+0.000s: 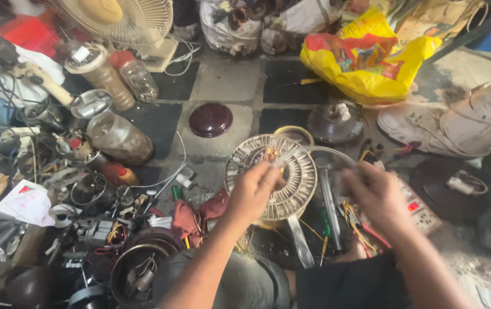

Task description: The person disassembles and reassembles a ceiling fan motor, using a hammer to tap components into place and a screwdriver to secure wires to a capacitor.

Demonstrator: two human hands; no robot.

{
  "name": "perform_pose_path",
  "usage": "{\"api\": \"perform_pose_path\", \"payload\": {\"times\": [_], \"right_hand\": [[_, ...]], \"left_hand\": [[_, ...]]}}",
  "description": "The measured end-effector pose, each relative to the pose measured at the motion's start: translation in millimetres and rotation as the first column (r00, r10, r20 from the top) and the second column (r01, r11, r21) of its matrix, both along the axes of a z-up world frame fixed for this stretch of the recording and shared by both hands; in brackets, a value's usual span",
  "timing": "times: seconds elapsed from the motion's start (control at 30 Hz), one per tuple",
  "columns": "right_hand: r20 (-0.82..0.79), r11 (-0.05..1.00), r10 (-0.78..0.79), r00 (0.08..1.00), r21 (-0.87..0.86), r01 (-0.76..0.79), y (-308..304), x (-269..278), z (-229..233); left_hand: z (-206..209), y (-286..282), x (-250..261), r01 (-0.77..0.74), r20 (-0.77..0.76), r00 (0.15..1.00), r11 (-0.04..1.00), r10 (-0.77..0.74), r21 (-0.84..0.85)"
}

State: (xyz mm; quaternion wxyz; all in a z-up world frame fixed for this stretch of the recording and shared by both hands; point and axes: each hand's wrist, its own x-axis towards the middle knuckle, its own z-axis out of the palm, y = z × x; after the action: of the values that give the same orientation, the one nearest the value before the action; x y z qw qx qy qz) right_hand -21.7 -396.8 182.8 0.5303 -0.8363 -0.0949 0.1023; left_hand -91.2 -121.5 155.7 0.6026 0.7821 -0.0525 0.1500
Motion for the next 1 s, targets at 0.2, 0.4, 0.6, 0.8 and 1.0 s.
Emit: {"api": "perform_pose_path", "payload": {"times": [0.2, 0.4, 0.6, 0.8, 1.0], "right_hand": [[0.140, 0.809, -0.246, 0.959, -0.515, 0.283, -96, -14, -20], [0.152, 0.730, -0.351, 0.924, -0.573, 0.372, -118, 6, -43], [0.379, 0.783, -0.301, 0.875, -0.425, 0.454, -116, 54, -54], [0.498, 0.941, 0.079, 0.864, -0.322, 0.100, 21, 188, -123], [-0.113, 0.225, 0.498, 0.860, -0.941, -0.254, 149, 306, -230]], "left_hand": [[-22, 28, -2, -0.175, -0.173, 0.972, 0.982, 0.161, -0.067], [-61, 58, 39, -0.372, 0.104, 0.928, 0.877, 0.358, 0.305], [-93, 35, 70, -0.447, 0.142, 0.894, 0.866, 0.425, 0.223], [-93, 36, 73, -0.444, 0.151, 0.896, 0.849, 0.418, 0.285], [-101, 40, 85, -0.436, 0.125, 0.900, 0.869, 0.418, 0.234]]}}
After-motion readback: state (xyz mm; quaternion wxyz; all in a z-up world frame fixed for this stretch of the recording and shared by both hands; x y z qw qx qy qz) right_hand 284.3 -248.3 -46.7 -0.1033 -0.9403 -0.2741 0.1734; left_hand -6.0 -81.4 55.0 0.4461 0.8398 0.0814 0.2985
